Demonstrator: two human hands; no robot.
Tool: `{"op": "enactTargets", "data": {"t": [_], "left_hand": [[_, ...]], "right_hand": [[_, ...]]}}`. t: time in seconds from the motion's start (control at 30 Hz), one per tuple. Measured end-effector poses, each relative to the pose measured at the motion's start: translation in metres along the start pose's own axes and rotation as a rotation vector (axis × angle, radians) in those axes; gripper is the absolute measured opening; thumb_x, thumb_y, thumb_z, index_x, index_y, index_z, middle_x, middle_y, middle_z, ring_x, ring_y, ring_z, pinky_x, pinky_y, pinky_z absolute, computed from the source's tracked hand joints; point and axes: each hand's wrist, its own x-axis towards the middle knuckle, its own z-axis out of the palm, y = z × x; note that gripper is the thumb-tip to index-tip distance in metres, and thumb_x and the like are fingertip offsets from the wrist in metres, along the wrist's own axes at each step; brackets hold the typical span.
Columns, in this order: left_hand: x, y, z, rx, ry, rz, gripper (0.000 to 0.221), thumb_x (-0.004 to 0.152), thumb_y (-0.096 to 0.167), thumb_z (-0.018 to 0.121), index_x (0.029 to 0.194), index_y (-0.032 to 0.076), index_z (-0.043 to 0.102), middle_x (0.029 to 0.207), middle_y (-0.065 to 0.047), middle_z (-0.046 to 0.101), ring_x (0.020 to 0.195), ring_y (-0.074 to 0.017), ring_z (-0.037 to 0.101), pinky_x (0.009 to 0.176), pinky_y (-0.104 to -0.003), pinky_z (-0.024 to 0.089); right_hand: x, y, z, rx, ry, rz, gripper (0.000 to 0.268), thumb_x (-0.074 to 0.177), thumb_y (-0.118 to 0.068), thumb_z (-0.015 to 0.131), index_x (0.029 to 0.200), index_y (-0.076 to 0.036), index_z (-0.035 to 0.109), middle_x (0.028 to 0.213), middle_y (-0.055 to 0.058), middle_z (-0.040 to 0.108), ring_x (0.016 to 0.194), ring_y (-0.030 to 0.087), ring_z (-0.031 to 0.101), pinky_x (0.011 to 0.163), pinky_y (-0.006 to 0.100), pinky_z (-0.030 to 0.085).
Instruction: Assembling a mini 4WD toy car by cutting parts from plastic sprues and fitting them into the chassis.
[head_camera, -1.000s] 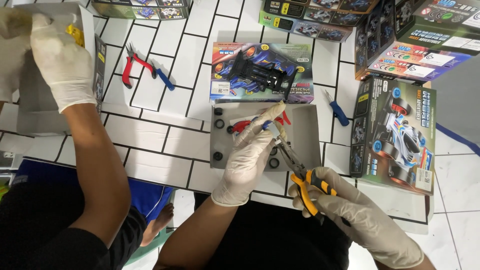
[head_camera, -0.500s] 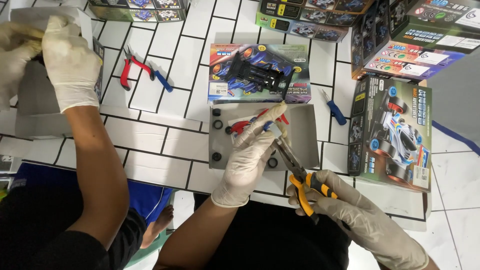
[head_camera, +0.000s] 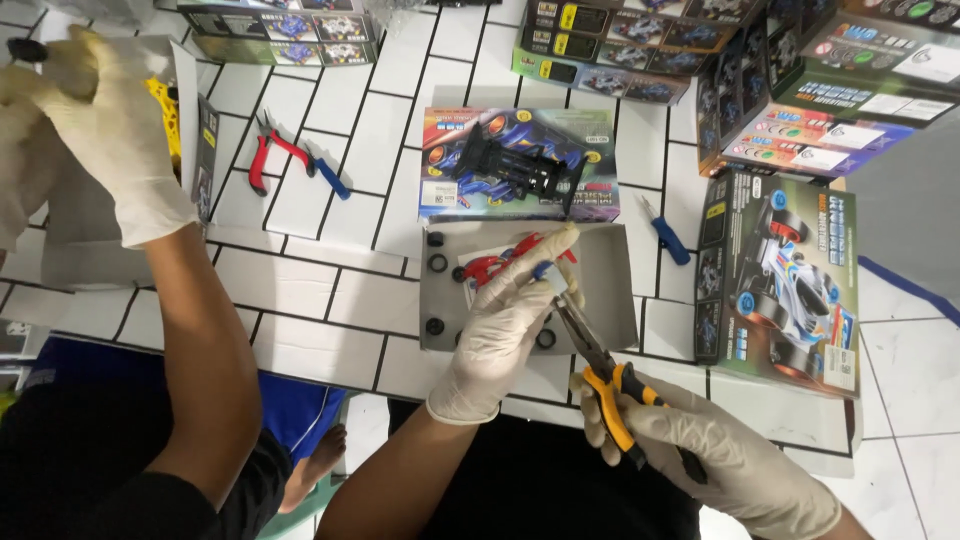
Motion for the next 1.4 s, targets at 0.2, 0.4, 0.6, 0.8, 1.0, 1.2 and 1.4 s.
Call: {"op": "enactTargets", "data": {"t": [0.2, 0.4, 0.6, 0.8, 1.0, 1.2, 1.4], "left_hand": [[-0.001, -0.005, -0.005, -0.004, -0.066, -0.068, 0.044, 0.104, 0.021, 0.06, 0.14, -0.003, 0.054, 0.102, -0.011, 0.064, 0.091, -0.023, 0.063, 0.088, -0.035, 0.055], [-0.002, -0.005, 0.006, 0.037, -0.06, -0.137, 0.037, 0.102, 0.037, 0.062, 0.117, 0.003, 0.065, 0.101, -0.013, 0.071, 0.092, -0.0288, 0.071, 0.086, -0.041, 0.06], [-0.004, -0.072, -0.049, -0.198, -0.197, -0.125, 0.047, 0.114, 0.032, 0.035, 0.118, -0.01, 0.056, 0.113, -0.032, 0.063, 0.106, -0.0427, 0.066, 0.102, -0.047, 0.057], [-0.005, -0.054, -0.014, -0.147, -0.01, -0.17, 0.05, 0.106, 0.052, 0.042, 0.112, 0.005, 0.058, 0.101, -0.017, 0.065, 0.091, -0.0356, 0.07, 0.081, -0.042, 0.058], [-0.009, -0.041, 0.02, -0.128, 0.363, -0.197, 0.042, 0.099, 0.051, 0.053, 0.098, 0.009, 0.057, 0.083, -0.004, 0.058, 0.072, -0.0243, 0.07, 0.069, -0.032, 0.056], [-0.009, -0.051, 0.011, -0.001, 0.408, -0.162, 0.042, 0.098, 0.053, 0.052, 0.094, 0.012, 0.057, 0.08, -0.001, 0.053, 0.071, -0.0235, 0.069, 0.073, -0.034, 0.054], [-0.01, -0.049, 0.012, 0.076, 0.424, -0.131, 0.042, 0.1, 0.053, 0.046, 0.093, 0.012, 0.055, 0.08, -0.001, 0.057, 0.078, -0.0255, 0.073, 0.081, -0.037, 0.058]], "right_hand": [[0.003, 0.0, 0.01, -0.084, 0.009, 0.048, 0.045, 0.092, -0.033, 0.064, 0.116, 0.006, 0.066, 0.084, 0.015, 0.063, 0.072, 0.023, 0.056, 0.066, 0.037, 0.047], [0.004, 0.014, 0.007, -0.04, 0.024, 0.01, 0.049, 0.092, -0.026, 0.063, 0.125, 0.011, 0.064, 0.082, 0.014, 0.059, 0.069, 0.022, 0.053, 0.064, 0.037, 0.045], [0.01, 0.023, 0.009, 0.031, 0.004, -0.04, 0.047, 0.093, -0.03, 0.064, 0.117, 0.01, 0.061, 0.079, 0.013, 0.057, 0.063, 0.021, 0.05, 0.063, 0.036, 0.042], [0.017, 0.038, 0.005, 0.109, -0.001, -0.068, 0.044, 0.095, -0.032, 0.061, 0.118, 0.006, 0.059, 0.085, 0.013, 0.058, 0.066, 0.021, 0.05, 0.058, 0.036, 0.041], [0.021, 0.056, -0.001, 0.173, 0.107, -0.007, 0.034, 0.094, -0.025, 0.06, 0.111, 0.005, 0.06, 0.081, 0.014, 0.058, 0.062, 0.023, 0.048, 0.056, 0.037, 0.038], [0.025, 0.063, 0.005, -0.013, 0.172, -0.058, 0.024, 0.097, -0.025, 0.057, 0.094, -0.001, 0.058, 0.067, 0.011, 0.05, 0.057, 0.019, 0.043, 0.057, 0.034, 0.038], [0.023, 0.051, 0.014, -0.081, 0.208, 0.011, 0.02, 0.096, -0.022, 0.054, 0.089, -0.004, 0.055, 0.065, 0.009, 0.05, 0.06, 0.02, 0.045, 0.063, 0.035, 0.04]]}}
